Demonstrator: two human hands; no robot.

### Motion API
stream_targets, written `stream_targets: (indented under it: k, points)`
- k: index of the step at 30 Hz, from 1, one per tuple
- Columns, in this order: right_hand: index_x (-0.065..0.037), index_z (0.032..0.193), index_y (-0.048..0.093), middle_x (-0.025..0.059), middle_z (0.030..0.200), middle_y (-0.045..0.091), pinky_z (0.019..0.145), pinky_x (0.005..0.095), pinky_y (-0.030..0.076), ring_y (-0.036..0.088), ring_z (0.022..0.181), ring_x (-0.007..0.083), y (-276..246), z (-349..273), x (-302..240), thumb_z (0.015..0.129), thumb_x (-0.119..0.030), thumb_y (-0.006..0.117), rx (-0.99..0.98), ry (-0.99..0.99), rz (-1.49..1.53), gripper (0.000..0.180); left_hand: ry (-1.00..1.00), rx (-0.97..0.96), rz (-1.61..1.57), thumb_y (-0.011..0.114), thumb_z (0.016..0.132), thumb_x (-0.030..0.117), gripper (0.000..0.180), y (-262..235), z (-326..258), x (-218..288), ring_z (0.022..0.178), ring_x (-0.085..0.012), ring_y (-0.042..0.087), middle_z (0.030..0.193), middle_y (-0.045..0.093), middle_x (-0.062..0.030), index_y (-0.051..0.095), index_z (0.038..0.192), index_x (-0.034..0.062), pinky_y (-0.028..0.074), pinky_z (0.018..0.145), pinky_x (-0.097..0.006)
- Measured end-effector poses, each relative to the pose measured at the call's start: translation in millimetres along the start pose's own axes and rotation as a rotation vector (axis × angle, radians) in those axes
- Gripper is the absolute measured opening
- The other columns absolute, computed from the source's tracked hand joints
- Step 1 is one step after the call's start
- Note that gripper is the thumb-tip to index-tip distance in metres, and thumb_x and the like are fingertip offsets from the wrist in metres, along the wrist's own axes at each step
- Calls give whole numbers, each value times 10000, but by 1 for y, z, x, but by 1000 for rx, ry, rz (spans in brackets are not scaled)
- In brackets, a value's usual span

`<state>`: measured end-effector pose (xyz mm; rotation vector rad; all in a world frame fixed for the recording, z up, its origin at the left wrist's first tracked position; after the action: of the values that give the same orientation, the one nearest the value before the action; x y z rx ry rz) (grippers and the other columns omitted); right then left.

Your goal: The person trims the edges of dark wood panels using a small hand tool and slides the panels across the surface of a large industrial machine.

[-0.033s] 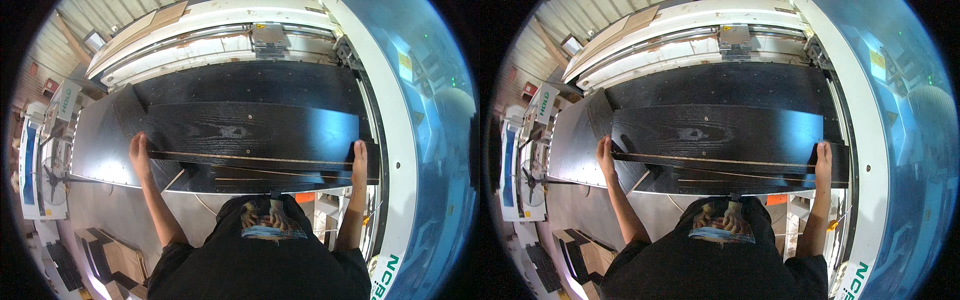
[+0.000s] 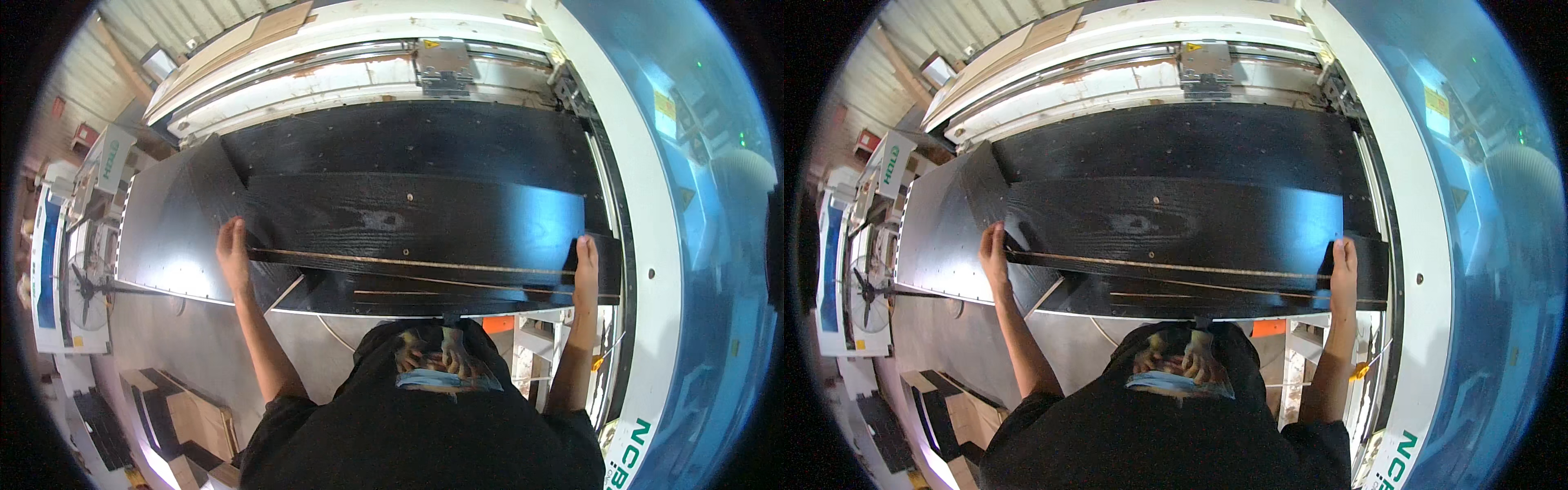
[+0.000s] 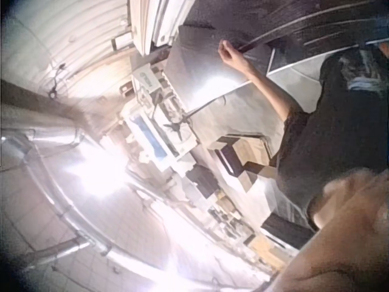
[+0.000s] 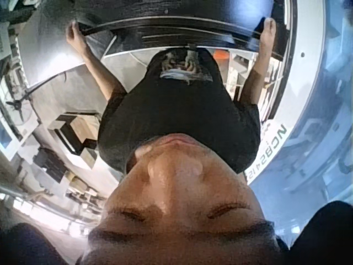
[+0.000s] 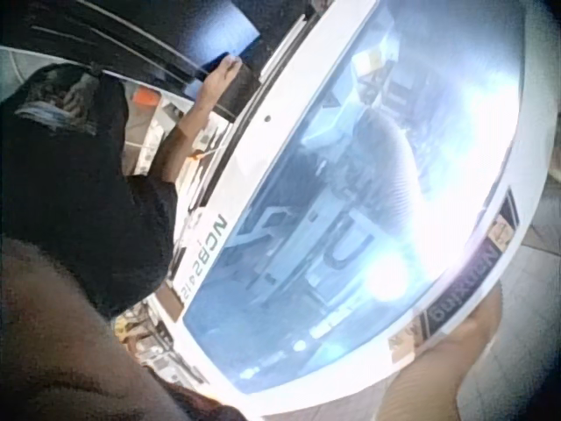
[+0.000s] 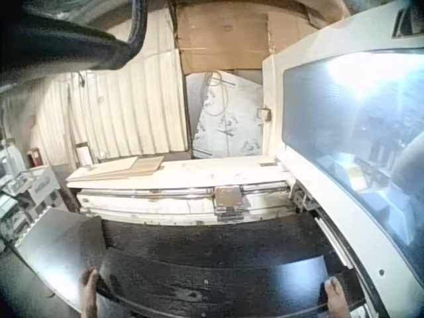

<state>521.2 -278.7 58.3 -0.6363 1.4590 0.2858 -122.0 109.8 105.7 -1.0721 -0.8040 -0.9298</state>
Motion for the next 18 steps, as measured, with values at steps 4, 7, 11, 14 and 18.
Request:
stream_targets:
  k: [4, 7, 11, 14, 18]
  points:
    - [-28, 1173, 575, 30, 1039, 536, 918, 298, 384, 465, 974, 143, 18, -29, 26, 1074, -295, 539, -90, 112, -42, 288, -125, 7, 184, 696, 991, 378, 404, -12, -16, -48, 867, -116, 601, 928, 696, -43, 728, 1138, 3, 466, 776, -270]
    - [-5, 1275, 567, 67, 1148, 564, 979, 320, 391, 497, 1046, 172, 31, -48, 36, 1064, -303, 562, -120, 174, -95, 365, -180, 44, 346, 693, 953, 458, 447, -23, -28, -48, 848, -208, 681, 882, 728, -115, 730, 1150, 58, 518, 802, -342]
    - [11, 1377, 555, 88, 1279, 587, 1061, 349, 373, 511, 1162, 200, 44, -64, 58, 1010, -321, 663, 61, 286, -77, 507, -183, 21, 365, 706, 937, 454, 474, -30, -20, -79, 1028, -325, 711, 1049, 757, -159, 698, 1216, 71, 529, 931, -404]
    - [-7, 1309, 577, 66, 1188, 595, 1021, 343, 387, 510, 1096, 188, 77, -66, 78, 993, -311, 687, 21, 317, 42, 453, 88, -35, 503, 729, 909, 455, 554, -13, -19, -50, 1362, -374, 507, 1394, 612, -192, 628, 1359, 146, 371, 1136, -492]
    - [-75, 1288, 567, 88, 1173, 614, 970, 383, 470, 570, 1056, 217, 156, -96, 90, 982, -327, 694, -3, 355, 162, 416, 123, -41, 516, 710, 935, 411, 585, 8, -40, -31, 1479, -419, 345, 1544, 443, -246, 558, 1435, 149, 252, 1208, -525]
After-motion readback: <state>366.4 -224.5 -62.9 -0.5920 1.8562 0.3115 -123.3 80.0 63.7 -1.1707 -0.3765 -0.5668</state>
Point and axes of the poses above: each hand's wrist, its own z-axis towards the middle knuckle, its own y-axis out of the palm, x = y × z, the point moved 8 cm from there along z, towards the middle knuckle
